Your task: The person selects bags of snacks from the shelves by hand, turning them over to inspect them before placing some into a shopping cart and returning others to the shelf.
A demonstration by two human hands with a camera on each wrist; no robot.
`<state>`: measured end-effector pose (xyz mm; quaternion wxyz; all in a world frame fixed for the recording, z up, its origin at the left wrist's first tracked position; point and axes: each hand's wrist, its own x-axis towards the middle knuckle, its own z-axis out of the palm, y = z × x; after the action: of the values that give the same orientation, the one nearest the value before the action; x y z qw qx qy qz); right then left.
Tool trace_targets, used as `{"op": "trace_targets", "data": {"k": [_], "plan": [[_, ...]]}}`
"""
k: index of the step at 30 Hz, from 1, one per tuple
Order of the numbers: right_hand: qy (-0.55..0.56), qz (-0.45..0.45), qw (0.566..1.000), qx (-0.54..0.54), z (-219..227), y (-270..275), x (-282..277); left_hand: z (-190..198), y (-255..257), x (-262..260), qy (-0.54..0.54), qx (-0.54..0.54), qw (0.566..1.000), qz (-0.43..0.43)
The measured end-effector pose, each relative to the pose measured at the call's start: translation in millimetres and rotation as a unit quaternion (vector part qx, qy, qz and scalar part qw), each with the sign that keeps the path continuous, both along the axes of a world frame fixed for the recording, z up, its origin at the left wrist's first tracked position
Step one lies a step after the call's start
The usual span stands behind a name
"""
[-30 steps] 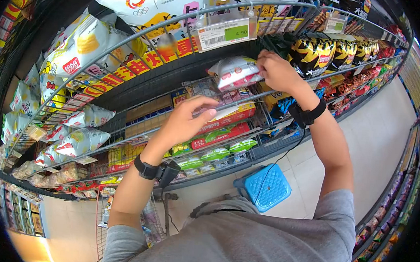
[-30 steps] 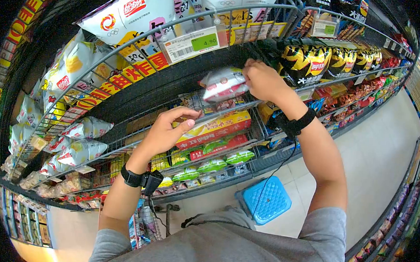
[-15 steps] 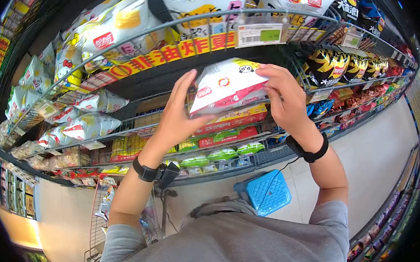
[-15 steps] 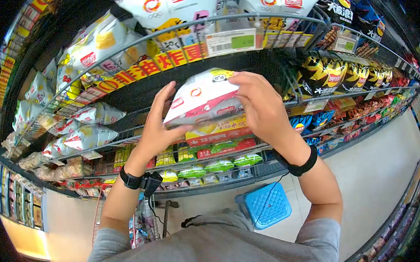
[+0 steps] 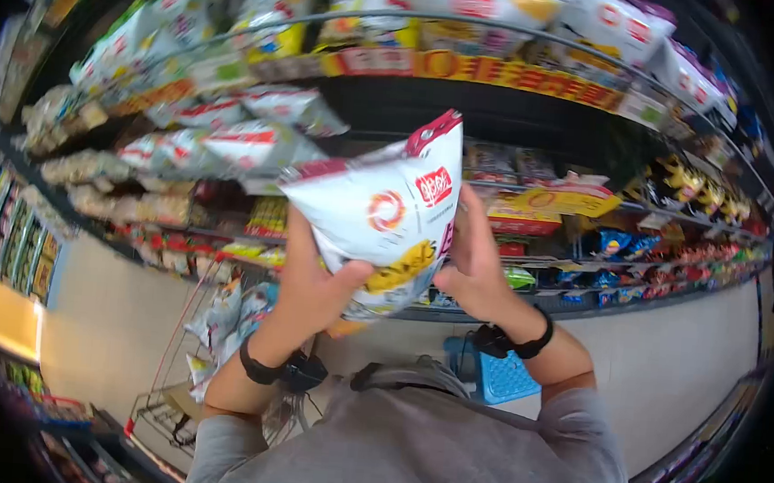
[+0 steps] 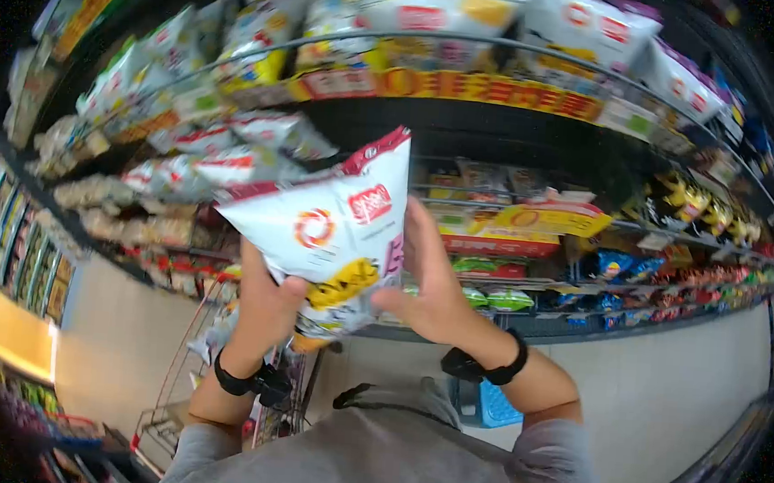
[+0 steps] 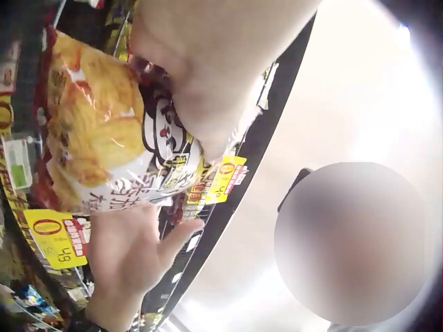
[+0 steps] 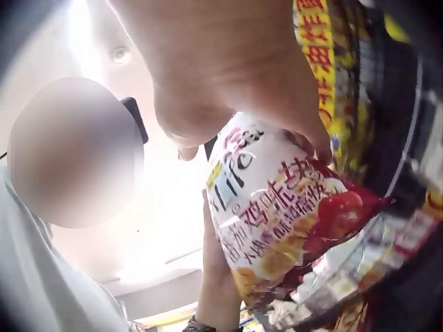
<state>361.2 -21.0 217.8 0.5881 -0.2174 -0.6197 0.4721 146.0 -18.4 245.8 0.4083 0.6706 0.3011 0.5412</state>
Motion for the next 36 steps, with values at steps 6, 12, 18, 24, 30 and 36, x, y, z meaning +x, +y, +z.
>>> {"op": "trace_targets", "data": {"k": [6, 12, 18, 24, 30, 36], "plan": [[0.144, 0.173, 0.906, -0.357, -74, 8, -115, -37, -47, -112, 0.145, 0.052, 0.988, 0.018], [0.083, 0.281, 0.838, -0.461, -97, -21, -216, -71, -81, -201, 0.157, 0.052, 0.983, 0.08], [0.051, 0.308, 0.802, -0.51, -119, -46, -274, -87, -115, -255, 0.128, -0.025, 0.987, 0.097], [0.005, 0.282, 0.81, -0.514, -133, -53, -306, -107, -136, -290, 0.154, -0.059, 0.977, 0.132], [-0.066, 0.189, 0.897, -0.394, -164, -56, -342, -207, -158, -326, -0.117, -0.288, 0.942, 0.127], [-0.154, 0.311, 0.879, -0.327, -178, -54, -376, -241, -202, -337, -0.296, -0.325, 0.851, 0.287]]}}
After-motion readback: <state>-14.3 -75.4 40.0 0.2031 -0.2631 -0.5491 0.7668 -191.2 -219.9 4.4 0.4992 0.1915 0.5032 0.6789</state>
